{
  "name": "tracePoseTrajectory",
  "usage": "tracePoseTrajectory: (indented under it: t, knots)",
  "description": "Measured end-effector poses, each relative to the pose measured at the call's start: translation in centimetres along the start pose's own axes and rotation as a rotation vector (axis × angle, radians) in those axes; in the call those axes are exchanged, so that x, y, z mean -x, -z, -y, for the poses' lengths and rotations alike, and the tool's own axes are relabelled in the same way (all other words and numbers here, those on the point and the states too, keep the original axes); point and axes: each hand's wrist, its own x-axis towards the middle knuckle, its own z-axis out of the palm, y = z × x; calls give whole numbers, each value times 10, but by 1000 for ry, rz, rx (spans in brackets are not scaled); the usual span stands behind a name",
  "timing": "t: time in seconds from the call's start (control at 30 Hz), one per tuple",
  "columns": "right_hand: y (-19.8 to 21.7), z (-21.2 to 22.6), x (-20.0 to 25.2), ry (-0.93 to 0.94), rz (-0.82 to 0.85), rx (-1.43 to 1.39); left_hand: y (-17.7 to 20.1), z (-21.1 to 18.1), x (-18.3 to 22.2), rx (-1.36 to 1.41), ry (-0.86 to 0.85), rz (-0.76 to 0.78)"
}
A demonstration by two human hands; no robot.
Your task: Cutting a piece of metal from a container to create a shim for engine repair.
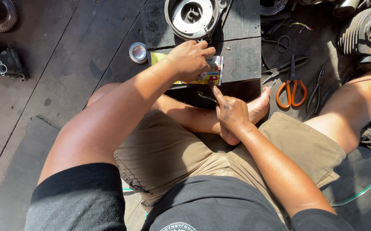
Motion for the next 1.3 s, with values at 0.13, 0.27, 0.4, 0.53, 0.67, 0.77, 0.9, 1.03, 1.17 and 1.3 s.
tracePoseTrajectory:
  t: [0.13,0.27,0.4,0.53,0.67,0.77,0.9,1.03,1.17,1.3]
  knots:
    - [-2,-2,1,5,17,6,7,2,-2,-8,4,85]
    - [1,-4,-1,60,-54,28,3,2,2,5,13,14]
    - [4,-7,-4,99,-71,53,-1,-1,6,10,46,-46]
    - [0,-13,-9,121,-102,18,-1,-5,4,16,111,-93]
    - [-2,-18,-7,141,-107,12,-3,-2,-3,87,97,-80]
    - [-2,-19,-8,153,-103,-8,-1,-1,-2,66,81,-66]
    - [-3,-19,-7,143,-98,-4,-3,-3,0,49,99,-106]
    - [-1,-15,-8,117,-99,-31,-1,-1,-3,58,94,-41]
    - [-2,-16,-6,116,-76,18,-2,-1,-2,62,95,-12]
    - [1,-7,-5,57,2,-93,-6,-2,0,75,109,-43]
